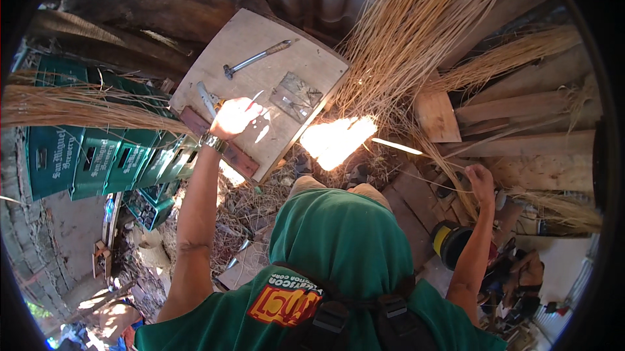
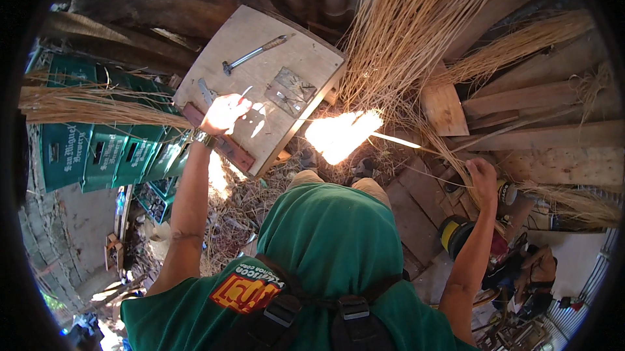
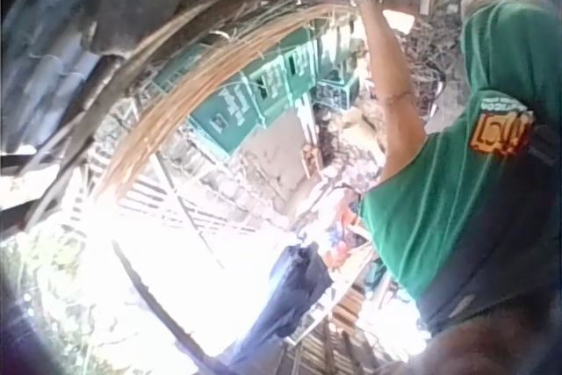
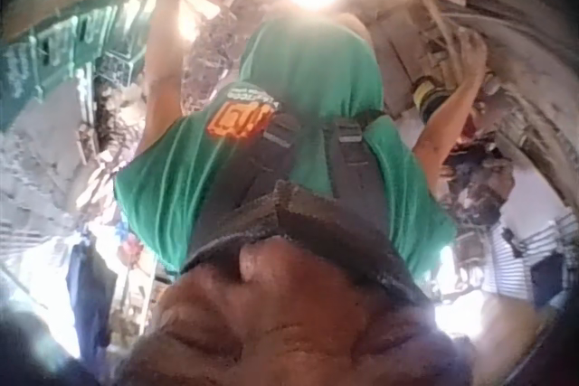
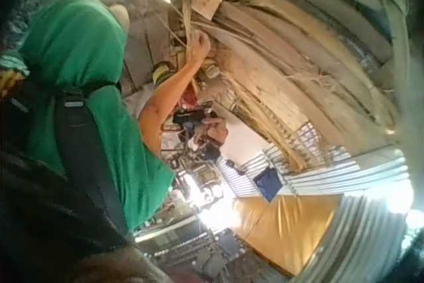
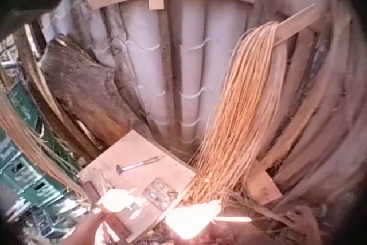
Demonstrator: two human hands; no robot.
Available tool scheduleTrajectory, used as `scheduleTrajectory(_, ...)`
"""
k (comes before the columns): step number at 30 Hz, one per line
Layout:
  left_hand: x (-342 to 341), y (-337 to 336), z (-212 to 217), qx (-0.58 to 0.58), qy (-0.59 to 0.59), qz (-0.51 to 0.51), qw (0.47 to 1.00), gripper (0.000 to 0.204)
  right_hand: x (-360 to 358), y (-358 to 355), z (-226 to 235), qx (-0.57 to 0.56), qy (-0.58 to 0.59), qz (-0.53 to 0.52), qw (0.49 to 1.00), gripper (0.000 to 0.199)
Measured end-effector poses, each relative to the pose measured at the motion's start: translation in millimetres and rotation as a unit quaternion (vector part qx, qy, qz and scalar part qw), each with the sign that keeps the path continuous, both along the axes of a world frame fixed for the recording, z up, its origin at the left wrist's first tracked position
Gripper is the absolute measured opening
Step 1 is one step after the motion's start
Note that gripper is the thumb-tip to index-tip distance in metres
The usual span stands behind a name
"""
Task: Picking and splitting thin bamboo strips from a bundle in a workshop.
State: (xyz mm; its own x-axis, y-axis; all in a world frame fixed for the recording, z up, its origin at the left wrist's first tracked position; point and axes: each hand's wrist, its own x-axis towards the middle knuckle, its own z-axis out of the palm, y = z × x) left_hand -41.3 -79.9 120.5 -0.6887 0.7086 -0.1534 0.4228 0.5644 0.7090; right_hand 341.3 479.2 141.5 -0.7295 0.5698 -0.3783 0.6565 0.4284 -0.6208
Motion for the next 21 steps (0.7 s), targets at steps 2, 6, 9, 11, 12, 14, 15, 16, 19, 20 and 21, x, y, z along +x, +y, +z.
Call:
scheduleTrajectory(2,4.2,15.3,-2.3,-0.020,-0.023,0.038,0.999,0.030,-6.8,-21.0,4.2,0.074,-0.020,0.031,0.997,0.026)
scheduleTrajectory(6,46.8,57.9,-30.5,0.113,-0.231,0.150,0.955,0.030,-28.1,-74.0,-0.8,0.109,0.010,0.118,0.987,0.023)
scheduleTrajectory(9,97.7,108.2,-51.7,0.186,-0.218,0.110,0.952,0.029,-57.2,-126.7,9.5,0.067,0.060,0.208,0.974,0.016)
scheduleTrajectory(11,125.0,141.9,-20.5,0.172,-0.227,0.024,0.958,0.023,-72.7,-155.7,15.4,-0.014,0.154,0.251,0.956,0.014)
scheduleTrajectory(12,128.4,153.8,-3.3,0.149,-0.226,-0.024,0.963,0.024,-96.0,-176.9,37.9,-0.121,0.124,0.206,0.963,0.013)
scheduleTrajectory(14,126.6,169.8,0.0,0.072,-0.253,-0.119,0.958,0.025,-121.9,-193.1,88.2,-0.132,0.122,0.206,0.962,0.015)
scheduleTrajectory(15,125.8,175.5,23.3,0.179,-0.410,-0.102,0.889,0.024,-127.8,-190.2,100.4,-0.160,0.127,0.190,0.960,0.015)
scheduleTrajectory(16,114.1,179.8,32.1,0.194,-0.346,-0.122,0.910,0.022,-130.8,-177.6,102.8,-0.166,0.166,0.201,0.951,0.016)
scheduleTrajectory(19,41.5,164.3,75.4,0.263,-0.251,-0.086,0.927,0.018,-145.3,-131.1,122.0,-0.088,0.307,0.232,0.919,0.016)
scheduleTrajectory(20,10.1,156.1,91.2,0.231,-0.252,0.010,0.940,0.019,-143.9,-106.6,133.9,0.003,0.227,0.170,0.959,0.016)
scheduleTrajectory(21,-14.6,141.5,119.1,0.201,-0.174,0.090,0.960,0.023,-140.7,-79.9,145.6,0.091,0.143,0.107,0.980,0.016)
